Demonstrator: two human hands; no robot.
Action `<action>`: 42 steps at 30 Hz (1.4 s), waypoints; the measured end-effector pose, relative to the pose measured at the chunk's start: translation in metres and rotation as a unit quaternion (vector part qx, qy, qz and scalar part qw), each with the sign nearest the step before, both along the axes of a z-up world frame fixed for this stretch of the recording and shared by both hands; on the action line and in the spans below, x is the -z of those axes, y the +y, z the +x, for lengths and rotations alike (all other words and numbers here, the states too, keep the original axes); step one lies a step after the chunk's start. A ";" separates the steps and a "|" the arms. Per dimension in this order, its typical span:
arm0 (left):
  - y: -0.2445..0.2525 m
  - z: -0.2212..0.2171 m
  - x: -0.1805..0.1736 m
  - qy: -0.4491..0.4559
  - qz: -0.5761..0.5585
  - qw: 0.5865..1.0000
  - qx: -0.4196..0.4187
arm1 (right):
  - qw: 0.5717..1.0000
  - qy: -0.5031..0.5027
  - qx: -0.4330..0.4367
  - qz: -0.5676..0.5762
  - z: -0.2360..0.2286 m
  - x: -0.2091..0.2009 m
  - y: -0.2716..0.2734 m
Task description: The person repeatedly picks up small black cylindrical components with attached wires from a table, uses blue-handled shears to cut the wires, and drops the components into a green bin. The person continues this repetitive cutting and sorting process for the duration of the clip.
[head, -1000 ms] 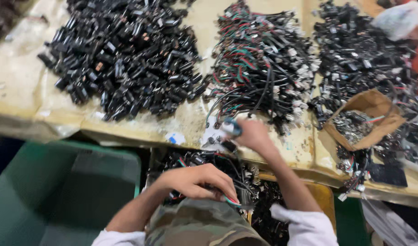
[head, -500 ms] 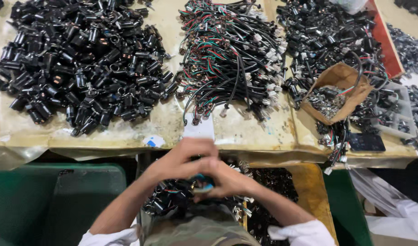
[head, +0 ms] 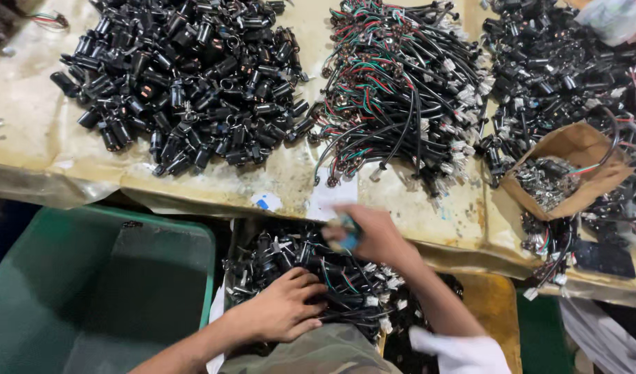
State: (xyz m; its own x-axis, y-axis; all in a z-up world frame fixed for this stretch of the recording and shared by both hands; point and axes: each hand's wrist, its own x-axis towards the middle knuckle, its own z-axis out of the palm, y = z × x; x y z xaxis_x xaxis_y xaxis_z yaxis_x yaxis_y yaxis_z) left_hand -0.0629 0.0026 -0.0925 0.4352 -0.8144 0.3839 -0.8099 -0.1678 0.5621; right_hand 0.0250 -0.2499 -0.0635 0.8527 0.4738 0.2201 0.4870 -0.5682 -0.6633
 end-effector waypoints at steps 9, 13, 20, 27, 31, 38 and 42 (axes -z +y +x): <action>-0.004 0.199 -0.032 -0.091 -0.228 0.913 -0.325 | 0.972 -0.153 -0.079 -0.160 0.082 0.034 0.030; -0.035 0.304 0.004 -0.154 0.060 0.880 -0.446 | 0.993 -0.071 0.028 -0.091 0.043 0.052 0.028; -0.020 0.306 0.019 -0.066 0.048 0.897 -0.435 | 0.994 -0.037 0.052 -0.093 0.046 0.057 0.020; -0.010 0.202 -0.018 0.153 -0.251 0.916 -0.273 | 0.988 -0.078 0.060 -0.116 0.056 0.056 0.021; -0.020 0.167 -0.005 0.291 -0.385 0.871 -0.097 | 0.988 -0.063 0.069 -0.124 0.060 0.077 0.012; -0.031 0.118 0.006 0.474 -0.341 0.797 -0.153 | 0.929 0.177 0.182 0.269 0.057 0.007 -0.041; -0.037 0.095 -0.017 0.345 -0.262 0.899 -0.064 | 0.903 0.043 -0.023 0.426 0.007 -0.063 -0.061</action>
